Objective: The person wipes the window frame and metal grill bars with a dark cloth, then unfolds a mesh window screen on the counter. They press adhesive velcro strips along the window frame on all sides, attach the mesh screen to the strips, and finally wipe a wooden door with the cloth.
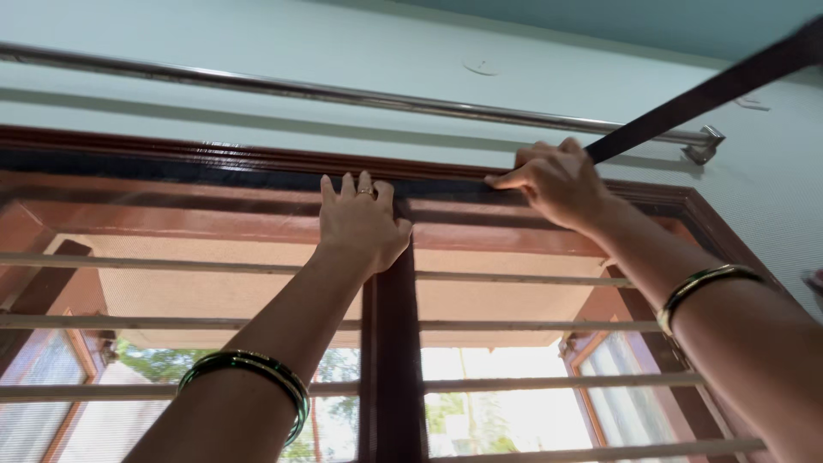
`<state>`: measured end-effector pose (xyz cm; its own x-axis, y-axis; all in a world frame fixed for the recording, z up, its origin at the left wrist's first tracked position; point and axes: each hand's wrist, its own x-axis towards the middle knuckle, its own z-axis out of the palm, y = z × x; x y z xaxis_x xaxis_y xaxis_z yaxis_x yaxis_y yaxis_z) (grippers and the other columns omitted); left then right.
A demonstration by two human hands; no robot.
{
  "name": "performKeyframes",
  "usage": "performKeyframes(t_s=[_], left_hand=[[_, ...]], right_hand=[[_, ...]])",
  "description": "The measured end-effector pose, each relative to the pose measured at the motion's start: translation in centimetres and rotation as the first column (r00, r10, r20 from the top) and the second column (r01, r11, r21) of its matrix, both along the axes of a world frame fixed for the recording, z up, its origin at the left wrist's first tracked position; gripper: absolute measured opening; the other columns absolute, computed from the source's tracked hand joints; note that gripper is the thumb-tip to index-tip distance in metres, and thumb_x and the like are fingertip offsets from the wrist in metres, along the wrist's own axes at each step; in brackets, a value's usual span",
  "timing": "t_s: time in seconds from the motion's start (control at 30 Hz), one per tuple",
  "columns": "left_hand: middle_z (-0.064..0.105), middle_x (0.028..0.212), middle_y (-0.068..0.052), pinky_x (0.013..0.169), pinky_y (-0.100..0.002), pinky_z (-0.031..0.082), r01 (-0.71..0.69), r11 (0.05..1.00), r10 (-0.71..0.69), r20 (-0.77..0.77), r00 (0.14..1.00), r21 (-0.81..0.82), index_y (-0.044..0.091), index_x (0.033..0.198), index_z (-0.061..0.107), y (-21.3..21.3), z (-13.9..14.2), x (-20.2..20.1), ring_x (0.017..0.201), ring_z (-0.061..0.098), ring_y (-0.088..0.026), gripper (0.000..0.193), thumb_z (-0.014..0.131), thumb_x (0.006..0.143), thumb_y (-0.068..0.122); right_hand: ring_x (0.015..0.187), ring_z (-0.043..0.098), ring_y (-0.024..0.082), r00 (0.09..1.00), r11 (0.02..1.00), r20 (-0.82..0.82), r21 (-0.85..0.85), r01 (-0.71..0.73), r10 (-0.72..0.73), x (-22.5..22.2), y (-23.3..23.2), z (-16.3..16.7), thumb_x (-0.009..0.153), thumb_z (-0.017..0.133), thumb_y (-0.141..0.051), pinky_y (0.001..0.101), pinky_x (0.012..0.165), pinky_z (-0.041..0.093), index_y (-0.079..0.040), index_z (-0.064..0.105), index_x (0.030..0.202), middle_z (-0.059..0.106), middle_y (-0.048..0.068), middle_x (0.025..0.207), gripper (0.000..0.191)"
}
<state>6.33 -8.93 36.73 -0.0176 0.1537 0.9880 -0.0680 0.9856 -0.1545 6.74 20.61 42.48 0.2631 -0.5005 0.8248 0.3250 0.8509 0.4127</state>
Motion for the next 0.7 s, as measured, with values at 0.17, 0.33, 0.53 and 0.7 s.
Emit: performKeyframes(t_s=[0.17,0.33,0.53,0.7], left_hand=[[0.016,0.168,-0.022,0.123,-0.059,0.01,-0.277,0.961,0.274,0.079,0.959,0.023,0.005,0.16,0.021,3.0,1.1,0.1,0.154,0.015,-0.039,0.077,0.042,0.102,0.05],[0.005,0.171,-0.007,0.121,-0.059,0.011,-0.127,0.949,0.132,-0.002,0.991,-0.289,0.011,0.161,0.008,9.3,2.1,-1.9,0.156,0.011,-0.029,0.072,0.038,0.099,0.031],[-0.006,0.172,-0.002,0.125,-0.054,0.008,0.061,0.985,-0.038,0.143,0.989,-0.164,0.016,0.162,-0.001,13.4,1.8,-4.3,0.157,0.001,-0.027,0.069,0.027,0.104,0.041],[-0.005,0.171,-0.002,0.126,-0.053,0.007,0.087,0.992,-0.073,0.14,0.987,-0.092,0.017,0.163,-0.002,14.4,1.9,-4.4,0.157,0.0,-0.026,0.07,0.021,0.103,0.044]], right_hand=[[0.078,0.053,0.012,0.974,0.969,0.08,0.11,-0.22,0.212,-3.7,0.1,1.4,0.099,0.061,-0.023,0.0366,0.073,0.036,-0.031,0.074,0.12,0.062,-0.007,0.081,0.026],[0.081,0.053,0.012,0.964,0.971,0.16,0.075,-0.226,0.212,-4.0,0.1,0.7,0.097,0.058,-0.027,0.0355,0.077,0.039,-0.037,0.071,0.126,0.061,-0.004,0.088,0.033],[0.074,0.053,0.016,0.855,0.97,0.489,0.064,-0.234,0.174,-0.3,7.0,-1.0,0.097,0.05,-0.043,0.0303,0.065,0.047,-0.041,0.04,0.154,0.06,0.002,0.093,0.058],[0.071,0.052,0.019,0.907,0.989,0.414,-0.146,-0.022,0.081,2.2,12.7,-0.8,0.102,0.047,-0.036,0.0348,0.07,0.045,-0.05,0.053,0.145,0.059,-0.008,0.089,0.046]])
